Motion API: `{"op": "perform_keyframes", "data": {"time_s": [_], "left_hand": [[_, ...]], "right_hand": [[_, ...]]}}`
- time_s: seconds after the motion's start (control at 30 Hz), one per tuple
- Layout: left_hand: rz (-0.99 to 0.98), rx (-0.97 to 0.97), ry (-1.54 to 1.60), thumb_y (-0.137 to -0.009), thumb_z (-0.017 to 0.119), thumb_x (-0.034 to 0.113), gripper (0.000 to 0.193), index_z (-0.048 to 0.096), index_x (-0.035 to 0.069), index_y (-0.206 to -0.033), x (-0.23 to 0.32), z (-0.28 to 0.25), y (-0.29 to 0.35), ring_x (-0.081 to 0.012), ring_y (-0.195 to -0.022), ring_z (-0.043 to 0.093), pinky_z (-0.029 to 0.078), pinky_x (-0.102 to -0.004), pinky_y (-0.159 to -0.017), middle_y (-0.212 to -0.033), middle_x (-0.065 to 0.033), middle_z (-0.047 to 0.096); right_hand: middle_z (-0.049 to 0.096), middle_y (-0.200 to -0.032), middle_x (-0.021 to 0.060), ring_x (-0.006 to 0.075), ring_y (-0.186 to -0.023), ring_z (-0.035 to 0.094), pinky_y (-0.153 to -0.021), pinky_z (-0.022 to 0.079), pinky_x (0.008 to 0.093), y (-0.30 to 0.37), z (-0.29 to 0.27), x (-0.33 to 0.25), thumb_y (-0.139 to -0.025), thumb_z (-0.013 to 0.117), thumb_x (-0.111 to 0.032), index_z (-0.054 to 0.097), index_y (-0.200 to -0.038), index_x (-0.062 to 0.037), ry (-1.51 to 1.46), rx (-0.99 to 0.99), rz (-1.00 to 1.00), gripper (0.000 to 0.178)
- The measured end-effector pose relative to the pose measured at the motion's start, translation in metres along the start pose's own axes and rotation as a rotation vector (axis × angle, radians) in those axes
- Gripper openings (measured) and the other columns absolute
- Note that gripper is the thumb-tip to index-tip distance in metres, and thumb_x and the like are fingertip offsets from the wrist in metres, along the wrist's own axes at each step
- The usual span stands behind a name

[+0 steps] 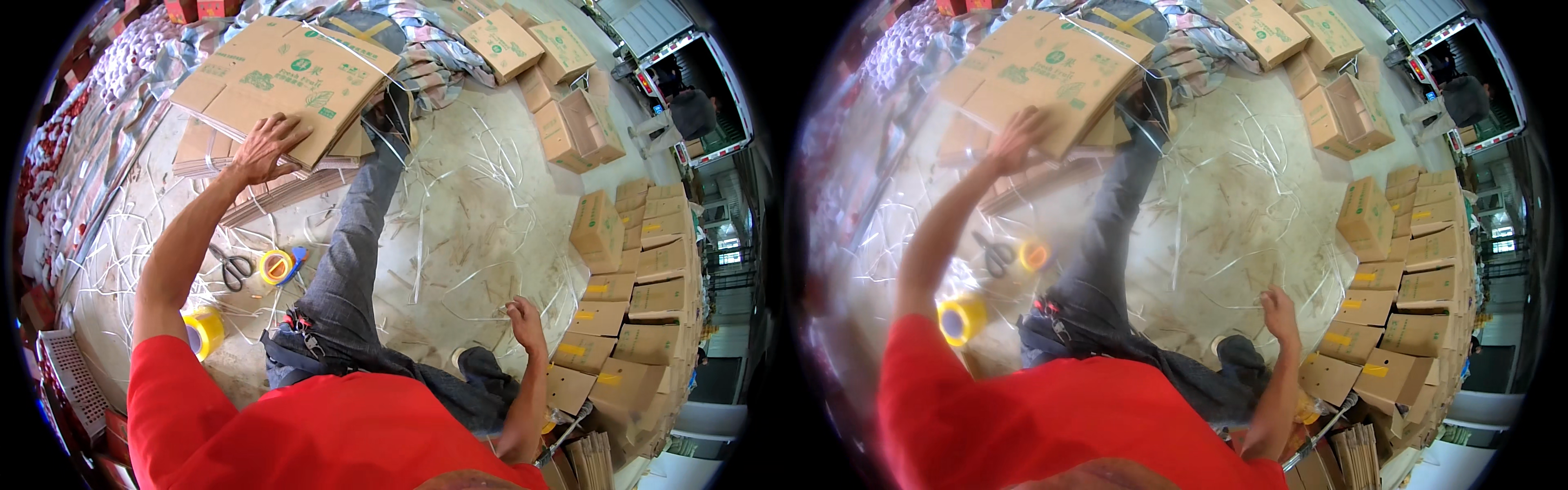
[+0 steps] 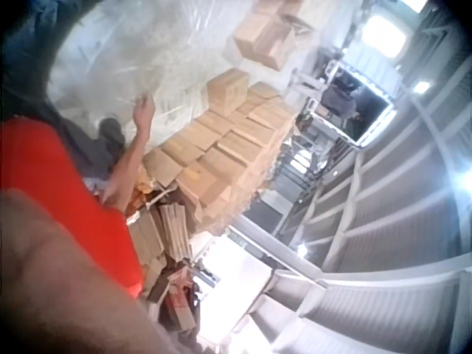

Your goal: The person assembles flat cardboard sheets into small boxes by folding the flaps and securing them with packing tape. The person uses a handheld tape dispenser to apply tape to the seams and then places the finished boxes into a stack.

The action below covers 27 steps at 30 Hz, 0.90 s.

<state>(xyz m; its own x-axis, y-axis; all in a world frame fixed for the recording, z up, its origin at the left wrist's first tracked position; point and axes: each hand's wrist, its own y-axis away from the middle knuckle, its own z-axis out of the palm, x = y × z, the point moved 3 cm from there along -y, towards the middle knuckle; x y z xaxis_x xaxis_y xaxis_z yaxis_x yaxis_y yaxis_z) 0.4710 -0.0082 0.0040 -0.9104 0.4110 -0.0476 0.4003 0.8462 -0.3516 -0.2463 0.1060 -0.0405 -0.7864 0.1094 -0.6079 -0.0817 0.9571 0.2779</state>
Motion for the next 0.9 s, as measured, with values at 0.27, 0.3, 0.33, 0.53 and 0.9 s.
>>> {"op": "perform_keyframes", "data": {"time_s": [0.27,0.3,0.33,0.53,0.9], "left_hand": [[0.132,-0.115,0.004,-0.082,0.084,0.038,0.071,0.058,0.007,-0.14,0.008,0.023,-0.04,-0.0325,-0.125,0.053,0.045,-0.045,-0.108,-0.126,-0.0126,0.056],[0.128,-0.126,-0.02,-0.083,0.083,0.039,0.069,0.059,0.007,-0.139,0.019,0.025,-0.044,-0.0321,-0.124,0.053,0.045,-0.0448,-0.108,-0.125,-0.0124,0.057],[0.124,-0.133,-0.043,-0.083,0.083,0.039,0.068,0.059,0.007,-0.139,0.029,0.027,-0.048,-0.0317,-0.124,0.053,0.045,-0.0447,-0.108,-0.124,-0.0121,0.057],[0.169,-0.326,-0.004,-0.084,0.08,0.034,0.081,0.047,0.018,-0.156,0.041,0.04,-0.091,-0.0367,-0.121,0.055,0.044,-0.0547,-0.103,-0.135,-0.0141,0.059],[0.365,-0.372,-0.052,-0.077,0.075,0.017,0.028,0.066,0.004,-0.1,0.063,0.041,-0.106,-0.0377,-0.088,0.074,0.06,-0.0492,-0.071,-0.093,-0.0141,0.071]], "right_hand": [[0.076,-0.11,0.0177,0.0233,-0.099,0.072,-0.089,0.056,0.035,-0.008,0.021,-0.028,-0.103,0.064,-0.019,0.06,-0.136,0.007,0.041,-0.023,-0.037,0.043],[0.076,-0.109,0.018,0.0233,-0.098,0.072,-0.088,0.056,0.0351,-0.006,0.02,-0.03,-0.102,0.064,-0.019,0.061,-0.136,0.0068,0.03,-0.011,-0.031,0.043],[0.076,-0.109,0.0181,0.0231,-0.098,0.072,-0.088,0.056,0.035,-0.003,0.019,-0.03,-0.102,0.064,-0.019,0.061,-0.136,0.0068,0.023,0.001,-0.03,0.043],[0.076,-0.108,0.0175,0.0225,-0.097,0.071,-0.086,0.055,0.0341,0.008,0.019,-0.016,-0.102,0.063,-0.02,0.061,-0.136,0.0068,0.028,0.019,-0.014,0.043],[0.074,-0.103,0.0151,0.0211,-0.095,0.069,-0.088,0.054,0.0343,0.028,0.028,0.01,-0.102,0.064,-0.02,0.061,-0.135,0.0088,0.098,-0.009,-0.019,0.044]]}}
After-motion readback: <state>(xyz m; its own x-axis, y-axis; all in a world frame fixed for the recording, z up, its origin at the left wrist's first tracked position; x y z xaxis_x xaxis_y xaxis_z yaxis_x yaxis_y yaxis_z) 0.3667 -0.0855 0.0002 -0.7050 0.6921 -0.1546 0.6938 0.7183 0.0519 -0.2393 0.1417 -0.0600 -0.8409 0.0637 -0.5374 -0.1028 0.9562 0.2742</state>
